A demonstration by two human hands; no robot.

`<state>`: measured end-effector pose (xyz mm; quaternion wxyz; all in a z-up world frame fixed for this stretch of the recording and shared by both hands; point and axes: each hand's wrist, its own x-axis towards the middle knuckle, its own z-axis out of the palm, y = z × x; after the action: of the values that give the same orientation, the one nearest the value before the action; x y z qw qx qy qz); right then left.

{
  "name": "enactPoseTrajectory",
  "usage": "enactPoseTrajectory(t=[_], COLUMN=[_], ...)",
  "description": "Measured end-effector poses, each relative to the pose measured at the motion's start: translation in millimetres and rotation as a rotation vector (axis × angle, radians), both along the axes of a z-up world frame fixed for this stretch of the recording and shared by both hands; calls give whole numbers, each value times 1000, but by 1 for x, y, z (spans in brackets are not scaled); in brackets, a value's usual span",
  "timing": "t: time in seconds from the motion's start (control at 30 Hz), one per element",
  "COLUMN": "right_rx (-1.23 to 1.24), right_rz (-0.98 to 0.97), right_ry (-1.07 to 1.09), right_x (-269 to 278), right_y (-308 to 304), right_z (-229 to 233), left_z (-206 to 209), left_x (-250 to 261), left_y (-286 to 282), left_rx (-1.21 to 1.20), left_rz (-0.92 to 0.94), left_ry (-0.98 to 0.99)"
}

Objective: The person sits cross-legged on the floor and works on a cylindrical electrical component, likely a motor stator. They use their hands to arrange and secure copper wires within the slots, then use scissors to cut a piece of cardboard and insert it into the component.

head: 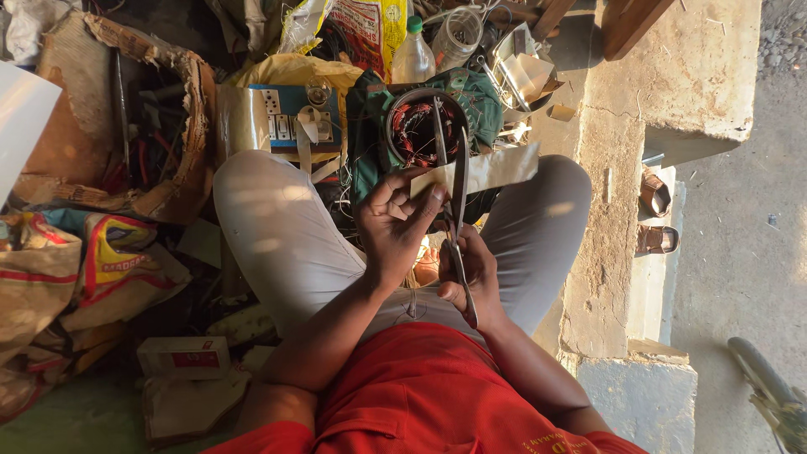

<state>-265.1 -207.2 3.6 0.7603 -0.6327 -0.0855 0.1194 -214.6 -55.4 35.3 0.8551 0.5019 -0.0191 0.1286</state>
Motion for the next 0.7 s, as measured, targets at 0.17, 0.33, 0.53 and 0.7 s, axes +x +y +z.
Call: enactPoseTrajectory(t=[0.17, 0.33, 0.53, 0.7], right_rx=[7, 15, -8, -39], right_rz=[-28, -30, -36, -59], right_ry=[-1, -34, -16, -20], right_x=[0, 0, -3, -3], right_y=[9, 13, 12, 12], right_z=[10, 12, 5, -5], left_z=[-8, -6, -5, -2], left_x=[-1, -4, -2, 0], left_y=[-3, -3, 2, 2], left_rx=[90, 58, 66, 98], left_rz=[104, 82, 51, 61], left_ry=[-72, -40, -19, -22])
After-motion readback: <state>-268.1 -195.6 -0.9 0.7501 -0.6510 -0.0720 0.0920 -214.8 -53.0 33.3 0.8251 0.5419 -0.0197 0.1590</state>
